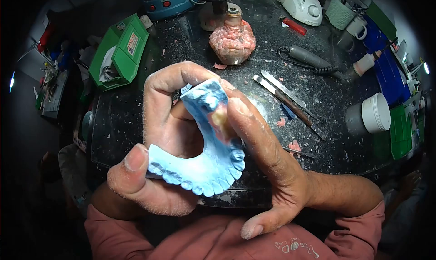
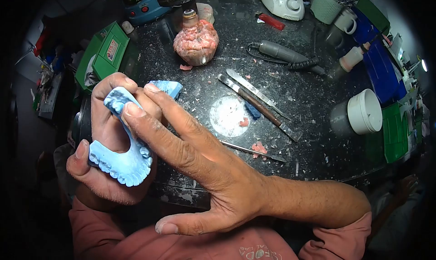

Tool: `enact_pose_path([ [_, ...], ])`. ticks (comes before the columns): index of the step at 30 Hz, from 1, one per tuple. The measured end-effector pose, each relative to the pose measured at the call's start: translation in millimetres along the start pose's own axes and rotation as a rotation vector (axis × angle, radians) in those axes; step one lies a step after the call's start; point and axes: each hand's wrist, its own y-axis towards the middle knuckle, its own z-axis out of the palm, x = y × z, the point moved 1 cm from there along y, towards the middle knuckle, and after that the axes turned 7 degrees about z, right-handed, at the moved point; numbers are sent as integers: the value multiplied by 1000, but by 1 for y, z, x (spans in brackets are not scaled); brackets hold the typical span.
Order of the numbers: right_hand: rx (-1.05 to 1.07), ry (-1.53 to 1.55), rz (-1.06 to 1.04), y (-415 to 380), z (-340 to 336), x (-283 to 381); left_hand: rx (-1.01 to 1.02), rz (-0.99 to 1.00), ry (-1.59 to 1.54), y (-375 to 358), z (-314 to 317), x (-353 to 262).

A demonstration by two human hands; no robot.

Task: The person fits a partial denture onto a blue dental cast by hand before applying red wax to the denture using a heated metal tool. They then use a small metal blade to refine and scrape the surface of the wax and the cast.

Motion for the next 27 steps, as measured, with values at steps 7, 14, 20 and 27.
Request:
enact_pose_path([
  [7,-35,137,-33,1,2,-4,-102,45,-72,-5,19,1],
  [14,-126,314,-196,1,11,-13,-88,144,-87,-9,19,7],
  [20,-121,311,-150,1,8,-10,-99,142,-63,-11,21,12],
  [27,-91,299,-96,1,2,-4,-112,142,-29,-11,14,8],
])
